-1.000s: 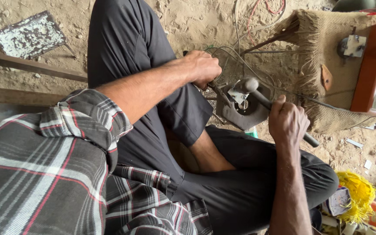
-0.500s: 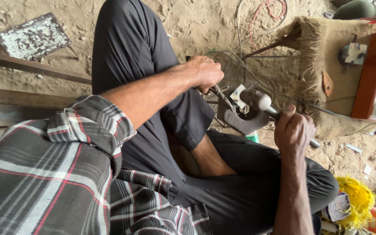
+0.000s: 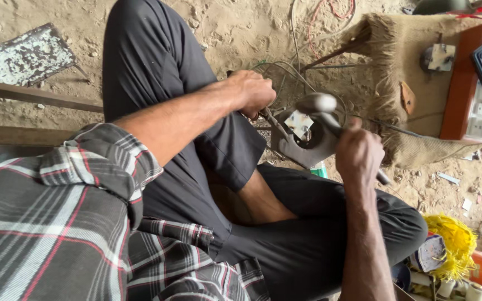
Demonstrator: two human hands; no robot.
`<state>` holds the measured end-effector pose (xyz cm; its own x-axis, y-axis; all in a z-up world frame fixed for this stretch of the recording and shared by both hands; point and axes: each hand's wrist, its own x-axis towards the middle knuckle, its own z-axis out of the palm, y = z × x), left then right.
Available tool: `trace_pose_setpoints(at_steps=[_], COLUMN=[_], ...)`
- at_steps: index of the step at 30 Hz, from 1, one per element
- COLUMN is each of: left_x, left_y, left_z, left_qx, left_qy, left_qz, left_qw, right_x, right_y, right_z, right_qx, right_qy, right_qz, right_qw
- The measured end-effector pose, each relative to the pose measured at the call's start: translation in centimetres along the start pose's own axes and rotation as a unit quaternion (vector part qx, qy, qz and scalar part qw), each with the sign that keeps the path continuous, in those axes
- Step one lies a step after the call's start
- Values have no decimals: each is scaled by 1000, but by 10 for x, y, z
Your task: The person sits on the ground and repeatedly hammers a small metal piece that is clamped in a vise. The person uses a hammer in their right hand to strike the metal piece while holding the vise with their left hand.
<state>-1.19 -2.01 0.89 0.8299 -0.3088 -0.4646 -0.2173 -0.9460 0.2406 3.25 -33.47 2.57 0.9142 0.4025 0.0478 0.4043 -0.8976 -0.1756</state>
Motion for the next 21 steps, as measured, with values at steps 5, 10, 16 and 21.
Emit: trace_pose_setpoints(at_steps=[5, 10, 16, 21], left_x=[1, -4, 2, -3], left_y=[4, 2, 1, -8], left_z=[2, -1, -5, 4], left_qx=[-3, 5, 23, 2], left_qy=[-19, 18, -5, 52], left_qz=[-14, 10, -5, 7], left_qw=[1000, 1000, 1000, 999], right_x=[-7, -9, -4, -2], right_y=[10, -1, -13, -2], right_z=[-7, -7, -13, -16], right_qx=[-32, 59, -33, 222], right_qy=[78, 169, 51, 146], right_qz=[-52, -158, 7, 16], right_qw=[995, 971, 998, 964])
